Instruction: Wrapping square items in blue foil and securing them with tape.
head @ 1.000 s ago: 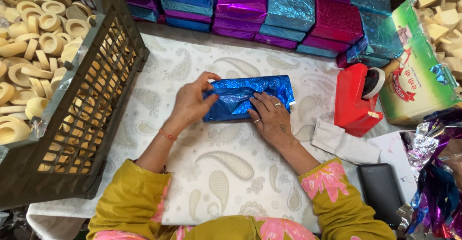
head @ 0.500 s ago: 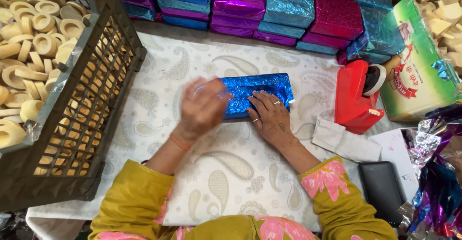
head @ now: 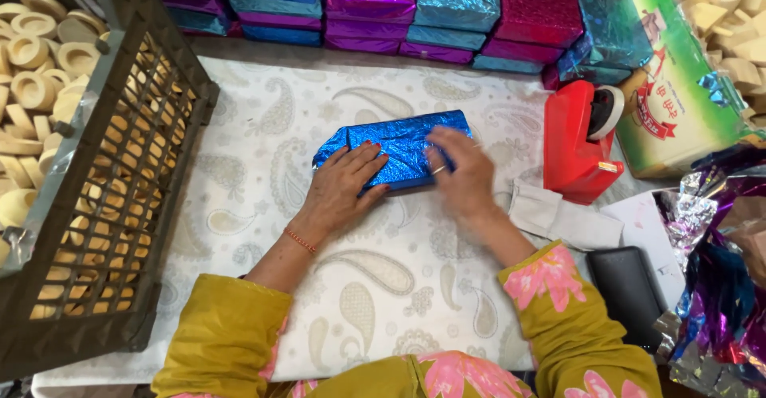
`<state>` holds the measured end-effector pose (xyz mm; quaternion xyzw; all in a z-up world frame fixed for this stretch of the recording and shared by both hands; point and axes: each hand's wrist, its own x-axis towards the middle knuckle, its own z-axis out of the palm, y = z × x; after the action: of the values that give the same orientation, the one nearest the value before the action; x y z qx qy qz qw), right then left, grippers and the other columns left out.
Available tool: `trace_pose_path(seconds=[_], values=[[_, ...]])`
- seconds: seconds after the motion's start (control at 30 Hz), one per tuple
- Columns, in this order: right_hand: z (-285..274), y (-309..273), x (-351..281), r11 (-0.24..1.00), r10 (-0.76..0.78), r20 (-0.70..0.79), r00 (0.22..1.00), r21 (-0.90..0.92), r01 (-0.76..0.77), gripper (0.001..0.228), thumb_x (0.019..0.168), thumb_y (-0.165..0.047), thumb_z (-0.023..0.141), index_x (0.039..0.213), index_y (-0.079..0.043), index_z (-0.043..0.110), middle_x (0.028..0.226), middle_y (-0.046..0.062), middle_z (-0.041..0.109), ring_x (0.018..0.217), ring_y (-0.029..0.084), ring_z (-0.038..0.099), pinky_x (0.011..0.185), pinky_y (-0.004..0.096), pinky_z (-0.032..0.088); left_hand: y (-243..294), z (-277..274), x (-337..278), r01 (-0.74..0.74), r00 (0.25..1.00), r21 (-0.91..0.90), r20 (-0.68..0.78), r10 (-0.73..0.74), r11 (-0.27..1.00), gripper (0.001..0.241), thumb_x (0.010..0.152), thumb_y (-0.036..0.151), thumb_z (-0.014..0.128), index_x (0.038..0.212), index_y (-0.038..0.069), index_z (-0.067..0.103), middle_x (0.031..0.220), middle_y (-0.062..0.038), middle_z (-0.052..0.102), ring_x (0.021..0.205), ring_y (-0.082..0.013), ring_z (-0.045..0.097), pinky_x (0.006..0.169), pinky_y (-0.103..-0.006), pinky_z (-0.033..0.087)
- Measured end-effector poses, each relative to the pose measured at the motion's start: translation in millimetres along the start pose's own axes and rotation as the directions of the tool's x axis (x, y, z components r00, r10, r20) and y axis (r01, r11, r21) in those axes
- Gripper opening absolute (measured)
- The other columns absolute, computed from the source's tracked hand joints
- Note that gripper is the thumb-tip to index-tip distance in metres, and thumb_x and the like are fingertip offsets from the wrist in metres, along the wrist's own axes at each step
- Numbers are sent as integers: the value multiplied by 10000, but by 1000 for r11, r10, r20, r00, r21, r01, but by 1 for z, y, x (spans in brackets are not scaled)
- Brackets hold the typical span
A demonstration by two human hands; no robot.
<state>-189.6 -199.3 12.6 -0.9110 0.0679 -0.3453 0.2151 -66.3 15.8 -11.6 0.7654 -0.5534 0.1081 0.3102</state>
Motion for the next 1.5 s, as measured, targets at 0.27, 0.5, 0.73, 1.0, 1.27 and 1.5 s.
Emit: trace_pose_path(seconds=[0.27, 0.5, 0.73, 1.0, 1.27, 1.5], values=[[-71, 60, 34, 903, 377, 255, 890, 115, -415, 275, 973, -327, 711, 1077, -76, 757, 1020, 86, 773, 936, 203, 729, 813, 355, 567, -3, 5, -1, 7, 1000, 0, 0, -7, 1000, 466, 950, 347, 683, 1335, 87, 648, 1440, -112, 601, 1377, -279, 524, 1148, -488, 370], [-66, 46, 32, 913, 406, 650, 642, -254, -320, 403, 750, -427, 843, 990, -111, 773, 958, 104, 786, 890, 283, 740, 801, 399, 551, -3, 6, -2, 7, 1000, 7, 13, -7, 1000, 471, 954, 345, 683, 1343, 83, 643, 1451, -113, 593, 1383, -276, 515, 1152, -490, 370], [-62, 56, 28, 918, 395, 676, 623, -318, -236, 302, 756, -332, 836, 988, -143, 796, 939, 115, 772, 930, 316, 715, 815, 435, 529, -5, 7, -3, 12, 1000, 9, 17, -12, 1000, 477, 956, 366, 683, 1343, 92, 643, 1451, -105, 595, 1392, -265, 504, 1156, -492, 363], [-58, 75, 20, 935, 313, 532, 787, -318, -157, 193, 804, -233, 788, 978, -149, 780, 942, 104, 763, 935, 331, 707, 783, 457, 528, -4, 5, -2, -12, 1000, -8, -16, 12, 1000, 477, 938, 335, 701, 1341, 85, 648, 1435, -115, 605, 1376, -273, 517, 1132, -500, 368], [-59, 25, 26, 938, 246, 204, 948, -296, -179, 143, 941, -274, 735, 992, -140, 726, 962, 70, 749, 832, 276, 714, 696, 420, 538, -3, 8, 1, 6, 1000, 28, -24, -5, 1000, 451, 921, 359, 718, 1281, 88, 688, 1383, -88, 633, 1339, -240, 537, 1166, -534, 294], [-21, -23, 1, 971, 68, 294, 954, -238, 4, 195, 919, -330, 736, 991, -149, 730, 983, 47, 712, 856, 286, 702, 673, 433, 549, -3, 1, 9, 4, 992, -24, -123, -7, 1000, 294, 928, 350, 725, 1126, 134, 750, 1496, -194, 517, 1488, -393, 349, 1197, -576, 258]])
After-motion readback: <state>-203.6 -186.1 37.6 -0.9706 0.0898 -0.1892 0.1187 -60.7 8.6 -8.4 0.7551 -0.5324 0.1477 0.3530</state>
